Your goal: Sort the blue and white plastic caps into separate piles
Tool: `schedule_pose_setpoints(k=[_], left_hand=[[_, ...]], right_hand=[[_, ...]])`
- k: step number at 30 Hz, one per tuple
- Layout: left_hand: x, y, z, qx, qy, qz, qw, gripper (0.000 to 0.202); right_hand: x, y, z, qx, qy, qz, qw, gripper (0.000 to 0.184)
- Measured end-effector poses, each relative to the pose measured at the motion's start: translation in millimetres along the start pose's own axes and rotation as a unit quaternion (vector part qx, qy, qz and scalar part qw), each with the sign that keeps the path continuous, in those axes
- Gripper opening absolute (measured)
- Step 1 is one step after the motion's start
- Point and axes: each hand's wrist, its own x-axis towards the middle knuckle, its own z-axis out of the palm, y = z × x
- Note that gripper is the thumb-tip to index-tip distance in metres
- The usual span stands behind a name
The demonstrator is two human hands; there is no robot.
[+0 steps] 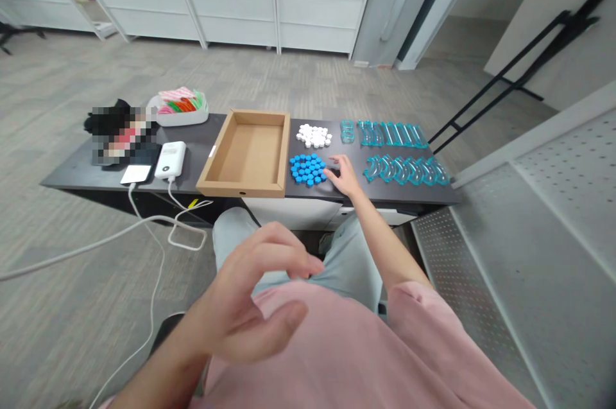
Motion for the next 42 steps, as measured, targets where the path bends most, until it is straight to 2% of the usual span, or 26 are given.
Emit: schedule_pose_setpoints(k=[1, 2, 4, 7, 9, 10, 14, 18, 23, 26, 29, 32, 36, 39, 42], left_hand=[[8, -12, 1.3, -0.011, -0.024, 0.008, 1.0, 0.039], [13, -27, 5.4, -0.01, -0.033, -0.002, 0.999, 0.035], [18, -60, 19.7, 0.025, -0.035, -0.046, 0.998, 0.034], [11, -113, 47.8, 0.093, -0.07, -0.118, 0.986, 0.034], [1, -142, 64.7, 0.109, -0.105, -0.151, 0.977, 0.034], [-4, -154, 71.8, 0.113, -0.104, -0.158, 0.975, 0.033], [-12, -183, 91.2, 0.131, -0.042, -0.197, 0.971, 0.032], [-10, -197, 102.5, 0.117, -0.023, -0.207, 0.971, 0.03], [-2, -208, 113.7, 0.126, -0.024, -0.224, 0.966, 0.031], [9, -208, 116.9, 0.143, -0.035, -0.23, 0.962, 0.03], [24, -205, 116.2, 0.158, -0.044, -0.243, 0.956, 0.028], [39, -202, 112.1, 0.155, -0.061, -0.26, 0.951, 0.027], [56, -199, 105.0, 0.138, -0.079, -0.282, 0.946, 0.026], [67, -200, 103.8, 0.118, -0.06, -0.284, 0.95, 0.025], [76, -202, 106.7, 0.108, -0.035, -0.274, 0.955, 0.025]], right_hand=[[-3, -4, 0, -0.026, -0.018, -0.03, 0.999, 0.062], [-6, -10, 1, -0.054, -0.036, -0.055, 0.996, 0.07], [-8, -21, 7, -0.109, -0.071, -0.083, 0.988, 0.085], [-1, -37, 25, -0.154, -0.09, -0.103, 0.978, 0.096], [8, -45, 38, -0.168, -0.096, -0.115, 0.974, 0.094], [12, -49, 44, -0.174, -0.1, -0.117, 0.973, 0.09], [24, -62, 61, -0.184, -0.11, -0.116, 0.97, 0.076], [30, -69, 74, -0.159, -0.112, -0.114, 0.974, 0.066], [35, -63, 80, -0.162, -0.126, -0.093, 0.974, 0.052], [33, -58, 76, -0.179, -0.111, -0.069, 0.975, 0.052], [27, -58, 69, -0.183, -0.103, -0.068, 0.975, 0.062], [22, -60, 66, -0.182, -0.127, -0.092, 0.971, 0.071], [23, -63, 67, -0.197, -0.164, -0.102, 0.961, 0.065], [24, -64, 62, -0.203, -0.16, -0.086, 0.962, 0.066], [19, -61, 47, -0.18, -0.114, -0.057, 0.975, 0.062]])
